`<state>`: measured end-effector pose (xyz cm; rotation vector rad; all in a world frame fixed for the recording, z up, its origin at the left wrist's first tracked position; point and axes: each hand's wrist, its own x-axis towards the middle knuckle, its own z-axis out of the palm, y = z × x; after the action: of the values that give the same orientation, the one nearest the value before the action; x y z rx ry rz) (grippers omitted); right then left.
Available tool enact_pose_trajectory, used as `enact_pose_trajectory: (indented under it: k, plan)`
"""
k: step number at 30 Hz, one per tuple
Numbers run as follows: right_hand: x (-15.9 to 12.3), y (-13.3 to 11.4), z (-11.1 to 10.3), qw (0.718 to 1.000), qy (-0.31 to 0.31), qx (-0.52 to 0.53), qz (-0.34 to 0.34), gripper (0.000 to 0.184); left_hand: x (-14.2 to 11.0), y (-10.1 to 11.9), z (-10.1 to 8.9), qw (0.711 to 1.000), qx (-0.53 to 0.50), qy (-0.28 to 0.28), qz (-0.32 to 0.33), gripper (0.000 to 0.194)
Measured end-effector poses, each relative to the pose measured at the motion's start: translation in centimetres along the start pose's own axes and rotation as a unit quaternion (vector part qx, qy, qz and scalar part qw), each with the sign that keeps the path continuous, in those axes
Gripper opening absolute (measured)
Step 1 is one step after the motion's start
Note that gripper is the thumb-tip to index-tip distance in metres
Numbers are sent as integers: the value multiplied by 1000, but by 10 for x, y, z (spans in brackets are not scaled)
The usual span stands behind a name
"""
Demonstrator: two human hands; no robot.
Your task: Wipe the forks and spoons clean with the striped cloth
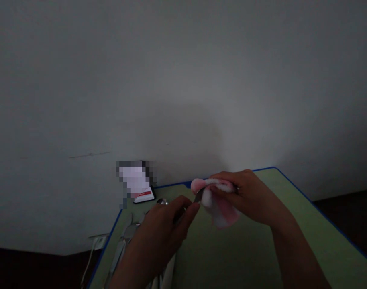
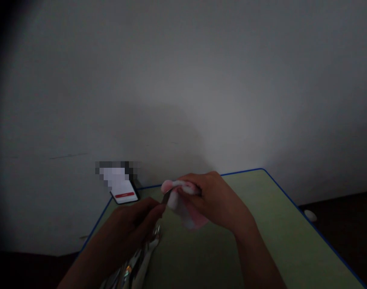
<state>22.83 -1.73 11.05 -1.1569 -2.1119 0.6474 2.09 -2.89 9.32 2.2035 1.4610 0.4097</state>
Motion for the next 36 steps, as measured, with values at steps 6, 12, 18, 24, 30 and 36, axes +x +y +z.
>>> enact_pose_trajectory:
  k: [6, 12, 18, 24, 30, 36]
  plan:
    - [2, -1, 3, 1000, -16, 1, -9, 26, 0, -2, 2, 1000, 12, 8, 2, 32]
    - [3, 9, 2, 998, 52, 33, -7, 16, 0, -2, -1, 996, -33, 77, -33, 24]
    - [6, 26, 7, 983, 106, 126, 79, 27, 2, -2, 0, 975, -171, 118, -79, 25]
    - [8, 31, 7, 956, 130, 222, 139, 24, 8, -11, 4, 961, -191, 194, -42, 19]
    - [7, 33, 5, 983, 76, 142, 85, 26, 12, -17, 7, 969, -139, 200, -31, 17]
    - [6, 25, 10, 998, -10, 65, 16, 25, 12, -12, 5, 973, -102, 206, -16, 18]
